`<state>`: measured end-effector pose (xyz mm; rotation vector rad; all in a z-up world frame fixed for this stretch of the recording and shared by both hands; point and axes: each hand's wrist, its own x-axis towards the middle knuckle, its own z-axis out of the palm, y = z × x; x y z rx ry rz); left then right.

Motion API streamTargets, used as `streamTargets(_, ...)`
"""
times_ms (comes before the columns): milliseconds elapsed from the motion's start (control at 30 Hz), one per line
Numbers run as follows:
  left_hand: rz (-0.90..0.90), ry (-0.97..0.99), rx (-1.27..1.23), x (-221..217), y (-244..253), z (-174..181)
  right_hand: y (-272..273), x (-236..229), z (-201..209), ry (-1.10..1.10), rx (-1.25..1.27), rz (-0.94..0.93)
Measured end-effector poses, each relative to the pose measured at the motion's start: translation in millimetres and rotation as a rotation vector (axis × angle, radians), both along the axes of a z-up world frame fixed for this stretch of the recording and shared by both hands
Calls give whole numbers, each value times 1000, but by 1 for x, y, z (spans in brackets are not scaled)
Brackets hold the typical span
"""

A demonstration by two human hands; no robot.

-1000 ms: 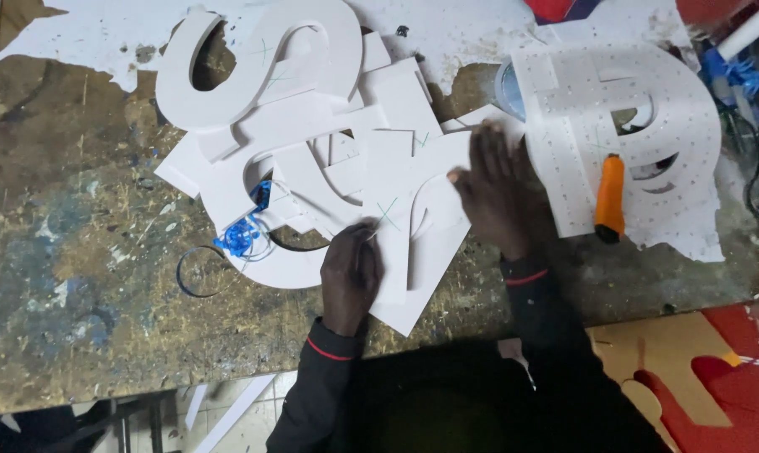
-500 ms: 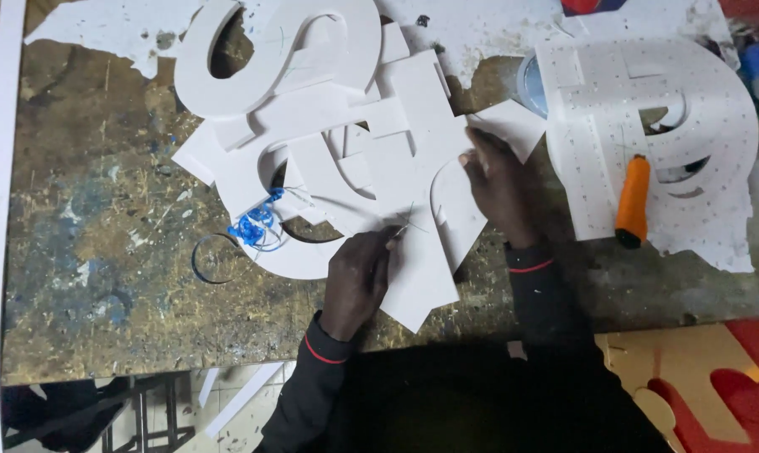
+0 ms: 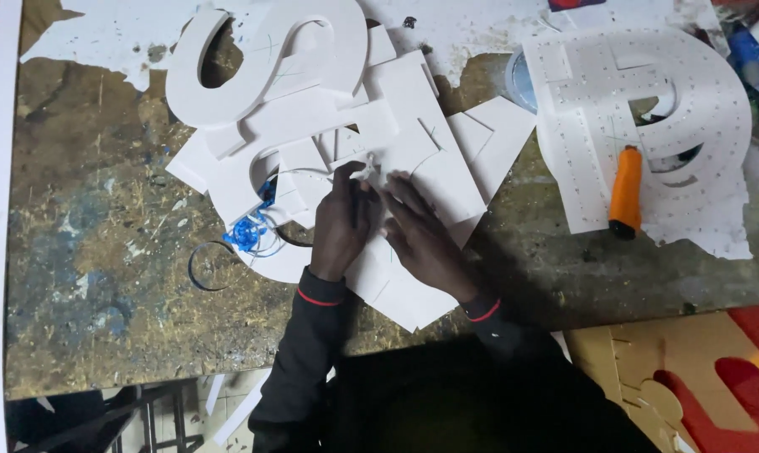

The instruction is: The person assembles a white foam letter by attaching an LED strip to its surface. They use an orange utility knife to cut the strip and a blue wire to connect the components, working on a cluttered table with other letter pieces.

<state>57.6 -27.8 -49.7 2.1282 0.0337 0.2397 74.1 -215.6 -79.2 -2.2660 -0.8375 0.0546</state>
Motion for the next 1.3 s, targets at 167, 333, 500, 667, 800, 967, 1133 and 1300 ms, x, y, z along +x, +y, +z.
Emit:
streamTargets(167, -10, 15, 36, 1, 0, 7, -10, -42, 16, -333, -98, 93)
streamTargets(333, -104, -137, 160, 30, -12, -21, 10, -57, -20, -185, 247, 0)
streamTargets(500, -225, -125, 257, 48, -17, -39, 16, -65, -32, 348, 696, -93)
streamTargets(667, -168, -118, -15, 28, -8, -8, 7, -57, -15, 514, 931, -291)
streamTargets(800, -89, -118, -59, -2, -12, 7, 0, -38, -17, 523, 1068, -314)
streamTargets(967, -158, -186, 1, -33, -27, 21, -3, -35, -18, 571, 1196, -243)
streamTargets(1133, -173, -238, 99, -41, -30, 16, -16, -25, -48, 531, 1202, -239)
streamTargets(1300, -247, -234, 135, -30, -37, 20, -34, -14, -28, 454, 1115, -199)
